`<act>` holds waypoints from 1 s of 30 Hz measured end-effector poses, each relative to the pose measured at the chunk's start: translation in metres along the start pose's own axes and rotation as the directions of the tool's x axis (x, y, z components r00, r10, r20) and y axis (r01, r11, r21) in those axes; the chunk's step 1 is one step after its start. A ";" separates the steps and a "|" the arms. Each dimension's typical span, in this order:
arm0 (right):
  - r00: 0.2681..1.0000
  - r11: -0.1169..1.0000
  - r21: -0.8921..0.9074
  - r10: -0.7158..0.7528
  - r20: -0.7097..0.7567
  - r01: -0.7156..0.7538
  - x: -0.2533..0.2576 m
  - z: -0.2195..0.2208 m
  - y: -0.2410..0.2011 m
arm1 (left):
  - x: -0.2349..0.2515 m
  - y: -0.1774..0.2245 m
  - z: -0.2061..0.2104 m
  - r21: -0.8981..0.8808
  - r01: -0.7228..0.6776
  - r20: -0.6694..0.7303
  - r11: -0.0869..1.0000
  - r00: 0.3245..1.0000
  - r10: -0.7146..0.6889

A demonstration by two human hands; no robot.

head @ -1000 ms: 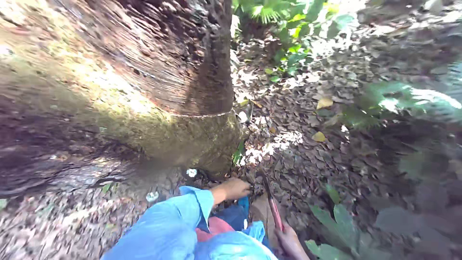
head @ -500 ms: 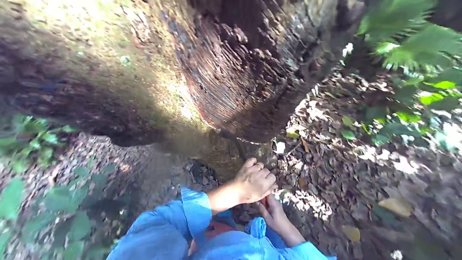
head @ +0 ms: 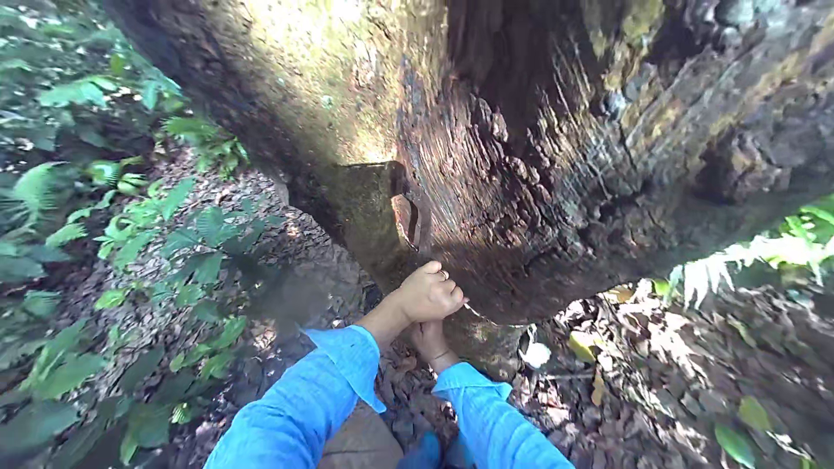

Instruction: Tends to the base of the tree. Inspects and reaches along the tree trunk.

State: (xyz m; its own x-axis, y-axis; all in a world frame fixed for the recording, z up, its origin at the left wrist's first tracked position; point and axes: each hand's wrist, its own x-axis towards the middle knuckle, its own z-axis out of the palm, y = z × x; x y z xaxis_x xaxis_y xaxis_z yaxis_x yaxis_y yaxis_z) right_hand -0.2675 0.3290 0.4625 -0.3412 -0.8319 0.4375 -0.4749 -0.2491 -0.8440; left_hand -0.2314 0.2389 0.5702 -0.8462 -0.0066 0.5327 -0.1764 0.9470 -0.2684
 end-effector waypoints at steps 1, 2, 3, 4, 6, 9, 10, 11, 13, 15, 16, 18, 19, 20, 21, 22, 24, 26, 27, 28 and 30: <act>0.998 0.999 -0.010 0.038 0.039 -0.038 0.000 0.009 0.001 | -0.009 -0.004 0.005 0.017 -0.031 -0.003 0.999 1.000 0.031; 0.992 0.996 -0.024 0.089 0.090 -0.087 -0.002 0.017 0.002 | -0.018 -0.007 0.011 0.034 -0.058 -0.020 0.998 0.998 0.059; 0.980 0.989 -0.051 0.145 0.138 -0.139 -0.004 0.025 0.004 | -0.028 -0.009 0.015 0.055 -0.081 -0.026 0.995 0.996 0.083; 0.964 0.978 -0.091 0.201 0.175 -0.187 -0.005 0.033 0.008 | -0.036 -0.010 0.019 0.070 -0.101 -0.024 0.992 0.994 0.103; 0.905 0.936 -0.186 0.341 0.256 -0.300 -0.002 0.043 0.010 | -0.046 -0.012 0.029 0.115 -0.124 -0.040 0.986 0.991 0.129; 0.851 0.888 -0.269 0.444 0.282 -0.374 0.000 0.044 0.002 | -0.049 -0.010 0.038 0.184 -0.120 -0.091 0.976 0.986 0.139; 0.870 0.891 -0.276 0.427 0.246 -0.359 0.001 0.042 0.000 | -0.048 -0.010 0.040 0.191 -0.113 -0.125 0.975 0.982 0.139; 0.911 0.908 -0.282 0.369 0.184 -0.311 -0.001 0.039 0.002 | -0.046 -0.008 0.042 0.193 -0.095 -0.169 0.977 0.977 0.128; 0.972 0.934 -0.305 0.222 0.080 -0.188 -0.010 0.028 0.016 | -0.040 0.003 0.050 0.158 -0.031 -0.237 0.987 0.969 0.069; 0.937 0.913 -0.327 0.308 0.165 -0.243 -0.031 0.002 0.025 | -0.045 0.034 0.057 0.016 0.016 -0.146 1.000 0.989 -0.013; 0.892 0.893 -0.338 0.386 0.236 -0.297 -0.050 -0.013 0.025 | -0.052 0.057 0.055 -0.090 0.035 -0.010 0.995 0.999 -0.036; 0.902 0.908 -0.282 0.375 0.213 -0.310 -0.081 -0.033 0.031 | -0.052 0.085 0.059 -0.196 0.037 0.078 0.980 0.997 -0.022; 0.956 0.942 -0.248 0.265 0.128 -0.227 -0.085 -0.033 0.039 | -0.046 0.084 0.062 -0.163 0.017 0.024 0.986 1.000 -0.014; 0.980 0.961 -0.223 0.184 0.075 -0.164 -0.084 -0.033 0.041 | -0.041 0.081 0.060 -0.145 0.008 -0.021 0.989 1.000 -0.011; 0.987 0.971 -0.201 0.146 0.065 -0.130 -0.078 -0.031 0.038 | -0.035 0.077 0.053 -0.143 0.010 -0.048 0.990 0.999 -0.017; 0.988 0.977 -0.180 0.131 0.079 -0.115 -0.066 -0.029 0.032 | -0.028 0.068 0.045 -0.134 0.022 -0.068 0.991 0.997 -0.031; 0.995 0.987 -0.145 0.079 0.067 -0.068 -0.039 -0.014 0.027 | -0.019 0.043 0.034 -0.092 0.034 -0.074 0.995 0.996 -0.040; 1.000 0.996 -0.080 0.025 0.012 -0.024 -0.022 0.011 0.030 | -0.022 0.021 0.031 -0.022 0.006 -0.068 1.000 0.998 -0.008; 1.000 0.998 -0.062 0.027 0.004 -0.027 -0.020 0.023 0.032 | -0.028 0.014 0.032 0.012 -0.022 -0.060 1.000 0.998 0.023; 0.999 0.997 -0.063 0.046 0.012 -0.045 -0.021 0.032 0.032 | -0.034 0.010 0.034 0.044 -0.044 -0.056 0.998 0.997 0.047; 0.989 0.986 -0.106 0.135 0.067 -0.127 -0.026 0.045 0.031 | -0.049 0.008 0.042 0.093 -0.077 -0.041 0.993 0.996 0.081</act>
State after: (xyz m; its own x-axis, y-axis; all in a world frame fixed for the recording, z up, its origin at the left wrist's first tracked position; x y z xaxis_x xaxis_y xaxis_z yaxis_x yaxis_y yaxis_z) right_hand -0.2373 0.3209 0.4108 -0.3469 -0.8893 0.2979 -0.5111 -0.0871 -0.8551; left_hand -0.2123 0.2338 0.5080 -0.8363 0.0832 0.5420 -0.1567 0.9109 -0.3816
